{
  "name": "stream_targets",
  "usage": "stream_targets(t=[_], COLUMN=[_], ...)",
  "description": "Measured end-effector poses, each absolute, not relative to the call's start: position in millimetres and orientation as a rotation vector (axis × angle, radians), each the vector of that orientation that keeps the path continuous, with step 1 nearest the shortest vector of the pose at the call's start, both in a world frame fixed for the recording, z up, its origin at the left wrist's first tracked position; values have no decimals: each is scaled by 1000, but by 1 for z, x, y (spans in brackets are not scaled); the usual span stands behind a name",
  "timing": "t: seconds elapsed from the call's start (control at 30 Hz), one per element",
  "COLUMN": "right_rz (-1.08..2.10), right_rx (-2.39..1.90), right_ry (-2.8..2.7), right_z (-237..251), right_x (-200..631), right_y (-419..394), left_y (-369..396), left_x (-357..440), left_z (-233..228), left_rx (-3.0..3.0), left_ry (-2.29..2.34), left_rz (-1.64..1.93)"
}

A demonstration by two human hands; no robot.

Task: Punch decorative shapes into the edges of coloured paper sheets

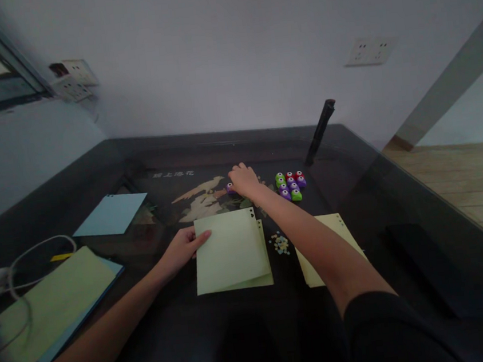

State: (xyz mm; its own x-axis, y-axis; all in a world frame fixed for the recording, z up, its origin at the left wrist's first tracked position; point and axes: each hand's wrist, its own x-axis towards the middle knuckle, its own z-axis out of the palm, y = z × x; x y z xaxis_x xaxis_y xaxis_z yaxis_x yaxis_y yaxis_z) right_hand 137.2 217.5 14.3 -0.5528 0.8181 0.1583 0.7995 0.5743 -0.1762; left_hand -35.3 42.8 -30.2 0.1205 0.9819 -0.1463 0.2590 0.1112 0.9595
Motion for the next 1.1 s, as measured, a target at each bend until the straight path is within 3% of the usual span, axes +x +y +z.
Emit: stream_targets(t=[0.27, 0.53, 0.6, 0.8, 1.1], right_rz=[19, 226, 332, 1140, 1432], right_rx=[-1330, -1285, -1234, -1141, -1343], right_ry=[-2668, -2437, -2360, -1792, -1462], right_z=[4, 28, 32, 25, 13], right_x=[126, 165, 185, 251, 297], right_y=[213, 190, 178, 123, 47], left_y=[45, 42, 40, 24, -6], left_x=[-36, -36, -36, -22, 11], left_z=[-31, -27, -24, -9, -3], left_rx=[1363, 1358, 1352, 1291, 1140], left_ry=[1343, 1372, 1369, 1323, 1250], left_rz=[876, 872, 864, 769, 618])
